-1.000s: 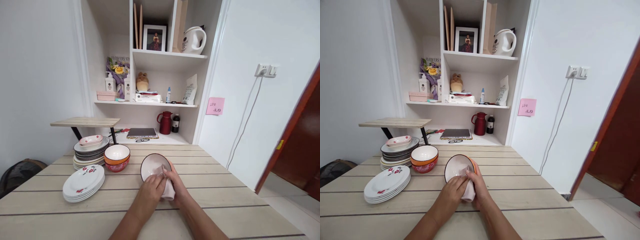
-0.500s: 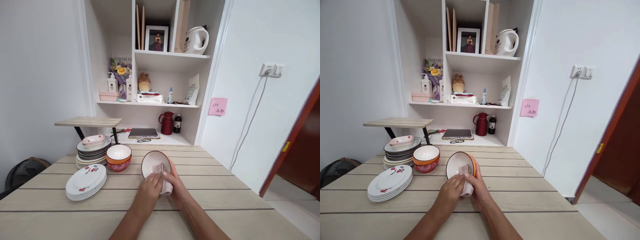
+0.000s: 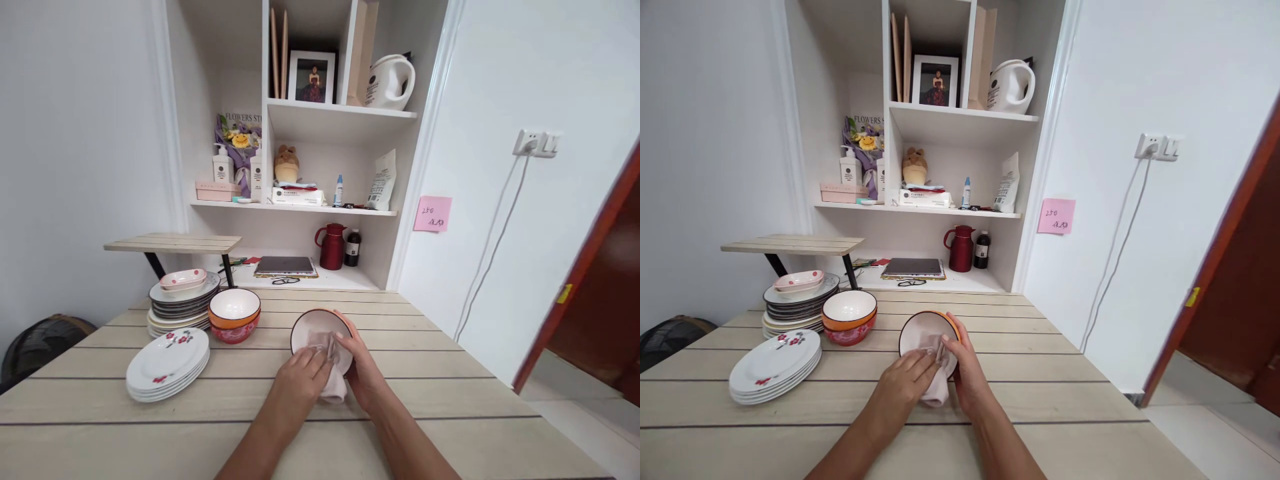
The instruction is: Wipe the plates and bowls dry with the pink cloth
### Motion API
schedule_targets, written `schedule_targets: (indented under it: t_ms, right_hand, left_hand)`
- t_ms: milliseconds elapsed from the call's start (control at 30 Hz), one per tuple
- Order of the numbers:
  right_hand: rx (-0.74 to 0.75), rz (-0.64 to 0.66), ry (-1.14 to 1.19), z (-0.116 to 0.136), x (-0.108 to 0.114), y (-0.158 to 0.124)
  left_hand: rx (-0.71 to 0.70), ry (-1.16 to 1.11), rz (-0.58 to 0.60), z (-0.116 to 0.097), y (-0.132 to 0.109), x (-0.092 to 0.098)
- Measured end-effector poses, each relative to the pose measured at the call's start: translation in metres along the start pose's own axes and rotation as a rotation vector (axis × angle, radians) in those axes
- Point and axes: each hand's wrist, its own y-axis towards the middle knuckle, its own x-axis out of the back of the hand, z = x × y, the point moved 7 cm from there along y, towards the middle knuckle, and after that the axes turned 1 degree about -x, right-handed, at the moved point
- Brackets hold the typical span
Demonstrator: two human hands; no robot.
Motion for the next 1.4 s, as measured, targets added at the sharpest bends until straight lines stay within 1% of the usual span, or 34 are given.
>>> schedule_targets:
  t_ms: [67,167,233,300,400,467,567,633,700,800,867,967,1067,1167,1233,1400]
  right_hand:
    - [-0.023,0.041,0.012,-0.003,-0.005,-0.002]
    - [-0.009,0.111,0.046,-0.008,-0.018,-0.005]
    - [-0.012,0.122,0.068,-0.013,-0.024,-0.005]
    - [-0.046,0.096,0.087,-0.020,-0.026,-0.004]
    - [-0.080,0.030,0.095,-0.024,-0.022,-0.002]
    - [-0.073,0.012,0.085,-0.022,-0.019,0.000]
    - [-0.011,0.012,0.054,-0.009,-0.011,0.001]
    - [0.039,-0.011,0.022,0.000,-0.004,0.001]
    - [0.049,-0.047,0.001,0.004,0.002,0.000]
    - [0.004,-0.055,0.018,0.001,0.002,-0.002]
    - [-0.013,-0.025,0.054,-0.002,-0.003,-0.003]
    - [-0.028,0.048,0.104,-0.009,-0.016,-0.006]
    - [-0.056,0.044,0.121,-0.017,-0.023,-0.007]
    - [-0.067,-0.019,0.113,-0.022,-0.020,-0.004]
    - [-0.069,-0.029,0.102,-0.022,-0.018,-0.002]
    - [-0.002,-0.014,0.068,-0.009,-0.007,0.001]
  left_hand:
    - [0.030,0.014,-0.027,0.002,-0.001,0.002]
    - [0.095,0.025,-0.066,0.007,-0.005,0.003]
    - [0.110,0.021,-0.081,0.007,-0.006,0.002]
    - [0.091,0.007,-0.089,0.005,-0.007,0.002]
    - [0.050,-0.023,-0.094,0.002,-0.007,0.002]
    - [0.034,-0.060,-0.064,0.000,-0.005,0.001]
    - [0.029,-0.103,0.031,0.000,-0.003,-0.004]
    - [0.015,-0.077,0.050,0.000,-0.002,-0.006]
    - [-0.009,-0.019,0.024,0.000,-0.001,-0.004]
    - [-0.036,0.050,-0.028,0.002,-0.002,0.000]
    - [-0.026,0.055,-0.054,0.003,-0.004,0.002]
    - [0.026,0.034,-0.086,0.006,-0.005,0.004]
    - [0.028,0.015,-0.107,0.004,-0.006,0.005]
    - [-0.004,-0.022,-0.099,0.000,-0.005,0.004]
    - [-0.008,-0.058,-0.082,-0.002,-0.004,0.003]
    - [-0.005,-0.064,-0.039,-0.003,0.000,-0.001]
